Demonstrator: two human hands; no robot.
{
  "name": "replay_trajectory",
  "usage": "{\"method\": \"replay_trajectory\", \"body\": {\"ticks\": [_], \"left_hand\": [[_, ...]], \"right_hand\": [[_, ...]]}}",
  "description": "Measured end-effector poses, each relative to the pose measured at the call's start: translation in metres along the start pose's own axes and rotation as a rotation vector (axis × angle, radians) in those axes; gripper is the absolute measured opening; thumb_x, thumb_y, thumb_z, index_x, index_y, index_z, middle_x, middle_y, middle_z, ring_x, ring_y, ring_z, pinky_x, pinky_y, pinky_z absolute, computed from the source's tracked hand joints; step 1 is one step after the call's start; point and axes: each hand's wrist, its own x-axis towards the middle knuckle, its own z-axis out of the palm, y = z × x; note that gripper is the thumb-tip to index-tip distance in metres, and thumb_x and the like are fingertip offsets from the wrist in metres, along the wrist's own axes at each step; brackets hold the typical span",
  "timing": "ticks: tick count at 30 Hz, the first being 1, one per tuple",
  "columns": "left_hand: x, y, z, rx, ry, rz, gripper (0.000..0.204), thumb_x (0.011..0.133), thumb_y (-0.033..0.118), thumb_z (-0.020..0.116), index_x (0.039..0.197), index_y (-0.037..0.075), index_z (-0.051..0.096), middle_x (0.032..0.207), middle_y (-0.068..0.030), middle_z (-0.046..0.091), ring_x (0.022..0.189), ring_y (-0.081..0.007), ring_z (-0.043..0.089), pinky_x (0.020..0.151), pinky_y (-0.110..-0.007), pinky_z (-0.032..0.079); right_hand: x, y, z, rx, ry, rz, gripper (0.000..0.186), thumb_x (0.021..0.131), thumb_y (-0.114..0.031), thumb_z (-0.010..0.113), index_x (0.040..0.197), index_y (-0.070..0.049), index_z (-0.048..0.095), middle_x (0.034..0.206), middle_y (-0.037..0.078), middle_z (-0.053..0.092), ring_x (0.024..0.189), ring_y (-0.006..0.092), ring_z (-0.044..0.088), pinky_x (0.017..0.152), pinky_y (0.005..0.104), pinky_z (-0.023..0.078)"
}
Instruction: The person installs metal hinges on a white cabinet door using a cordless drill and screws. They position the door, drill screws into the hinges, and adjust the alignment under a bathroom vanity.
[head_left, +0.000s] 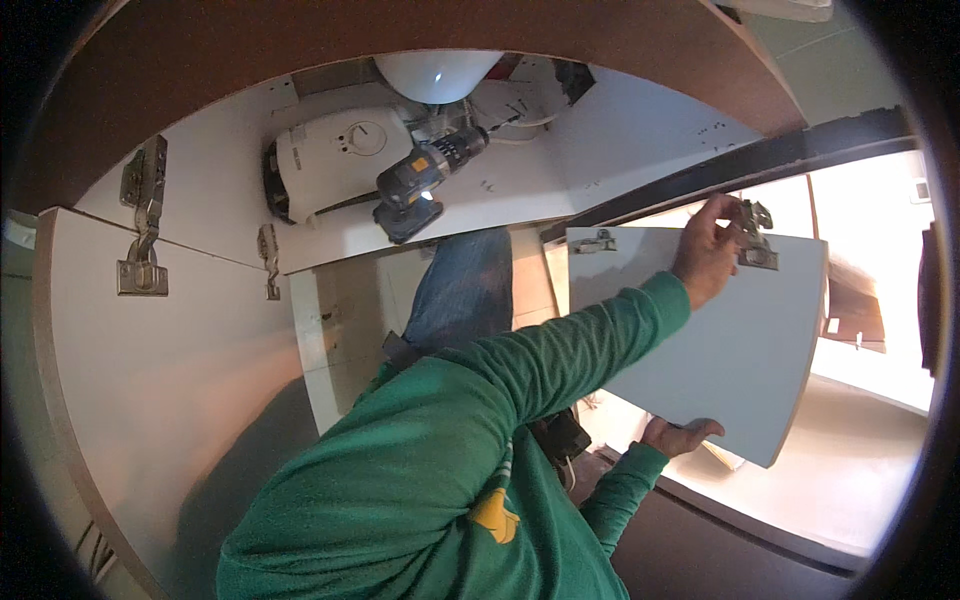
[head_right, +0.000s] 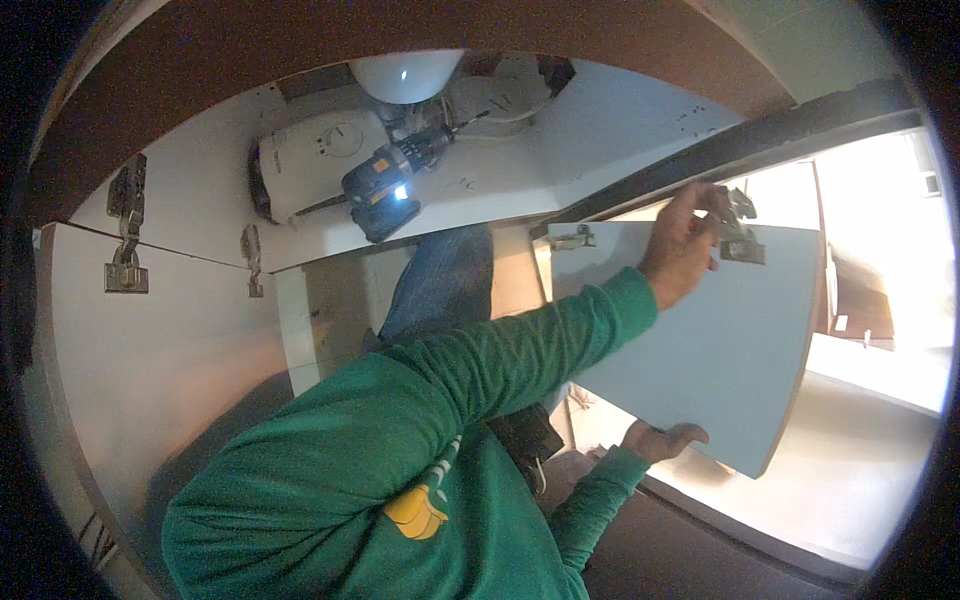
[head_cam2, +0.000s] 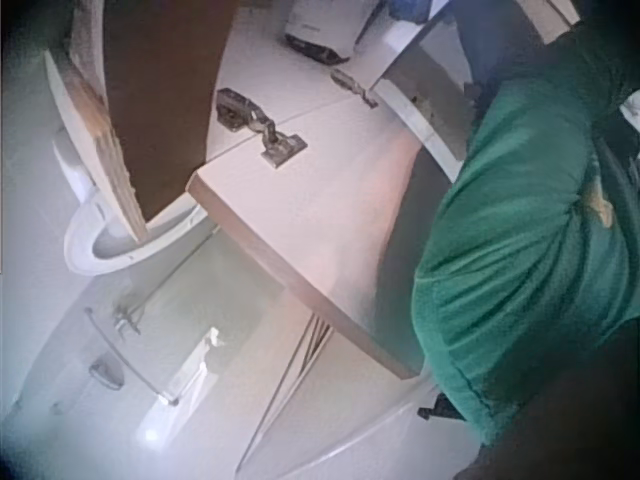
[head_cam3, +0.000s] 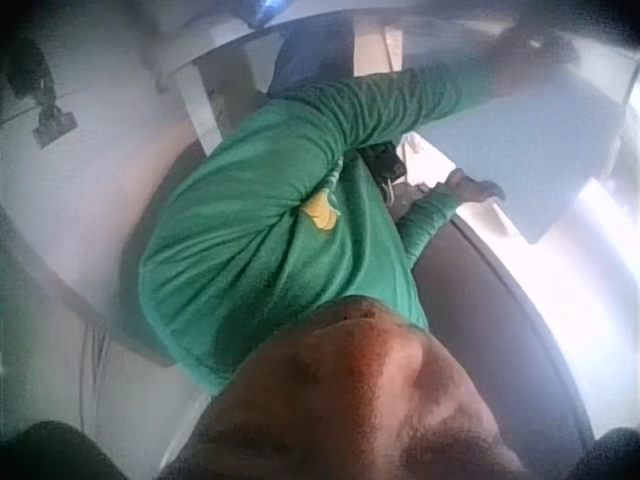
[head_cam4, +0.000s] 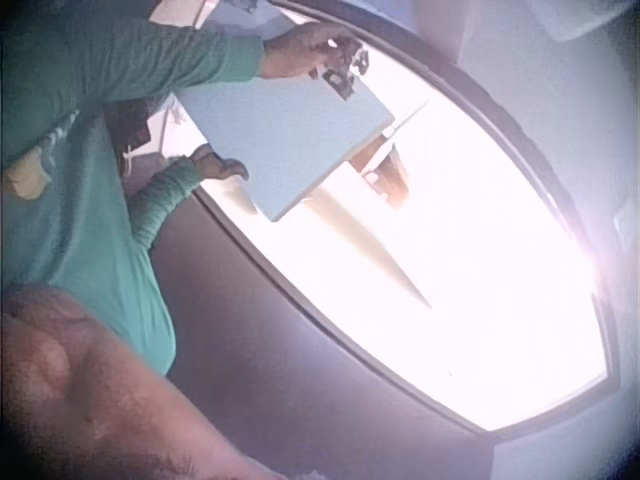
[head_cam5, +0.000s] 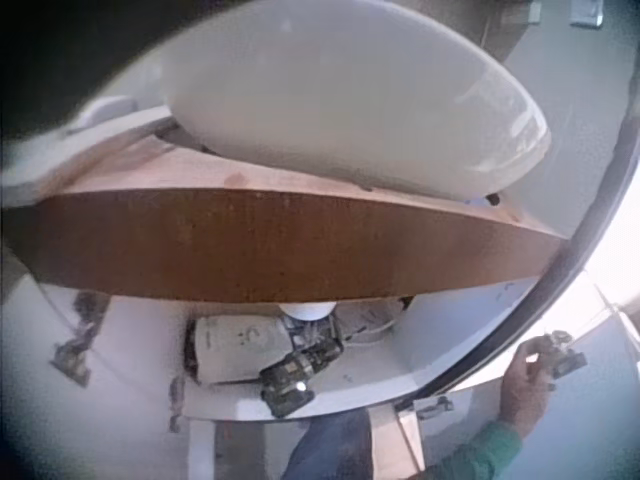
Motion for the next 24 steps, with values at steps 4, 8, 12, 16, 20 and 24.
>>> {"method": "replay_trajectory", "body": {"ticks": [4,8,12,16,20,24], "left_hand": [[-0.014,-0.001,0.003,-0.012,-0.027,0.002,0.020,0.107,0.024,0.056,0.117,0.007,0.059,0.093,-0.0043,0.066,0.080,-0.0099,0.064,0.055,-0.026,0.052],[-0.024,0.001,0.011,-0.001,-0.038,-0.011,0.019,0.106,0.024,0.057,0.112,0.007,0.059,0.090,-0.0036,0.066,0.077,-0.0090,0.062,0.055,-0.026,0.050],[-0.027,0.002,0.015,0.050,-0.020,0.054,0.018,0.105,0.022,0.059,0.108,0.005,0.058,0.088,-0.0049,0.064,0.076,-0.0113,0.060,0.063,-0.030,0.052],[-0.029,-0.010,0.014,0.119,-0.022,0.230,0.014,0.104,0.016,0.059,0.106,0.002,0.057,0.089,-0.0082,0.064,0.078,-0.0156,0.061,0.074,-0.035,0.052],[-0.039,-0.018,0.026,0.095,0.039,0.247,0.007,0.101,0.006,0.059,0.105,0.001,0.056,0.090,-0.0093,0.064,0.081,-0.0175,0.062,0.077,-0.035,0.052],[-0.049,-0.016,0.028,0.144,-0.012,0.229,0.015,0.104,0.017,0.058,0.112,0.004,0.057,0.091,-0.0095,0.065,0.078,-0.0178,0.062,0.073,-0.035,0.052]], "right_hand": [[0.000,0.000,-0.020,0.009,-0.072,-0.031,0.081,0.089,-0.067,0.066,0.141,-0.006,0.053,0.141,0.009,0.056,0.132,0.0271,0.052,0.115,0.0461,0.041],[-0.002,-0.002,-0.029,-0.013,-0.057,-0.046,0.078,0.086,-0.064,0.072,0.137,-0.006,0.057,0.136,0.008,0.060,0.128,0.0266,0.056,0.112,0.0447,0.045],[-0.003,-0.005,-0.030,0.007,-0.092,-0.035,0.078,0.085,-0.062,0.074,0.136,-0.006,0.058,0.135,0.008,0.062,0.128,0.0260,0.056,0.113,0.0451,0.044],[-0.004,-0.004,-0.035,-0.043,0.008,-0.070,0.082,0.085,-0.063,0.074,0.140,-0.006,0.053,0.138,0.009,0.059,0.130,0.0258,0.055,0.115,0.0454,0.043],[-0.012,-0.007,-0.032,-0.036,0.053,-0.046,0.081,0.088,-0.063,0.070,0.139,-0.002,0.053,0.140,0.012,0.058,0.129,0.0277,0.054,0.114,0.0455,0.044],[-0.005,-0.008,-0.052,0.028,0.184,-0.108,0.082,0.086,-0.065,0.072,0.135,-0.002,0.056,0.137,0.011,0.060,0.126,0.0276,0.056,0.110,0.0448,0.046]]}}
